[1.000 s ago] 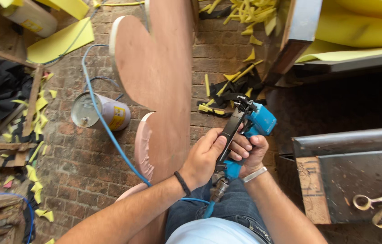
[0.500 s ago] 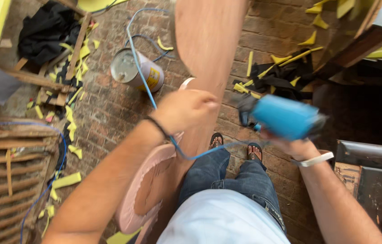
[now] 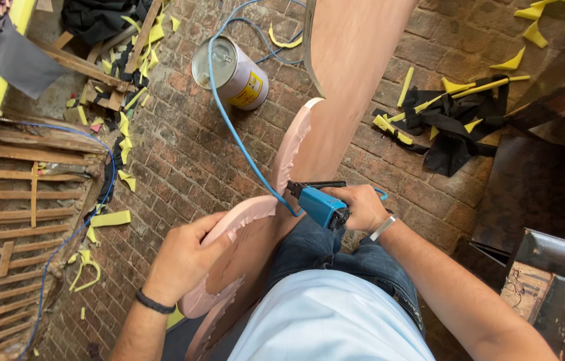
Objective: The person staples pink fabric onto a wooden sign shaped like a surfboard using a pneumatic staple gun. They trim excess fabric with scissors and continue securing the fabric around the edges.
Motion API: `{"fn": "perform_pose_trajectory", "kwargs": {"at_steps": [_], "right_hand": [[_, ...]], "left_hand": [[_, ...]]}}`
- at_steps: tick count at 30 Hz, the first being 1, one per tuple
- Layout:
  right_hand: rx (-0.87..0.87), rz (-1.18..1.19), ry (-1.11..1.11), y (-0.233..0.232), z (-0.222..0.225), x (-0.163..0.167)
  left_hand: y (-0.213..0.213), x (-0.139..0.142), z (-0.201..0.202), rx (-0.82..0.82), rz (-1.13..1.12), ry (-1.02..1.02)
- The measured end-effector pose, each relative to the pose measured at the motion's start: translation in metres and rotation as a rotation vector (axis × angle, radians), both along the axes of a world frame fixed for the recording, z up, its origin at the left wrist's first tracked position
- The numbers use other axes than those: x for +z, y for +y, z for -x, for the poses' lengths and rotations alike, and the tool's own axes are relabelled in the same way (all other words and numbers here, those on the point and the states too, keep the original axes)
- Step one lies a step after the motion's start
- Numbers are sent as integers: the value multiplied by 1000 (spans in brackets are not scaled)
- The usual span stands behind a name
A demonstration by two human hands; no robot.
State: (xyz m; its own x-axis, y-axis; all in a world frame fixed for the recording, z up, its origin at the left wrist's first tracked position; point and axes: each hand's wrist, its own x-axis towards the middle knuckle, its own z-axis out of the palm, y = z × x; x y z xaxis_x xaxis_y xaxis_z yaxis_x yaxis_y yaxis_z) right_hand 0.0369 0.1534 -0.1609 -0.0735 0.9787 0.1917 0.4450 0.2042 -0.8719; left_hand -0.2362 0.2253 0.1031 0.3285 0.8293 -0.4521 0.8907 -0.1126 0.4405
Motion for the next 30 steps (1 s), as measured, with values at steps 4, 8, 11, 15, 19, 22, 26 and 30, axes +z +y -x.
{"fn": "perform_pose_trajectory", "kwargs": {"at_steps": [4,8,11,15,19,22,26,30], "right_hand": [[2,-85,6,3,6,-23],[5,-47,-48,6,6,-34],[8,-21,-59,6,2,-33],[9,-51,12,8,-2,-21],[-30,-54,93,15,-3,-9],[-20,-90,114,18,-7,-4],[-46,-72,127,17,-8,-2],[-87,-44,144,20,-4,-5]], "left_hand": [[1,-6,5,70,-5,-12],[2,-11,9,66,-12,-28],[5,-13,11,110,5,-102],[6,-14,11,149,-1,-107],[3,-14,9,155,-45,-105],[2,-12,8,201,-14,-149],[1,-10,7,223,-41,-120],[-1,-10,7,212,-99,-66]]}}
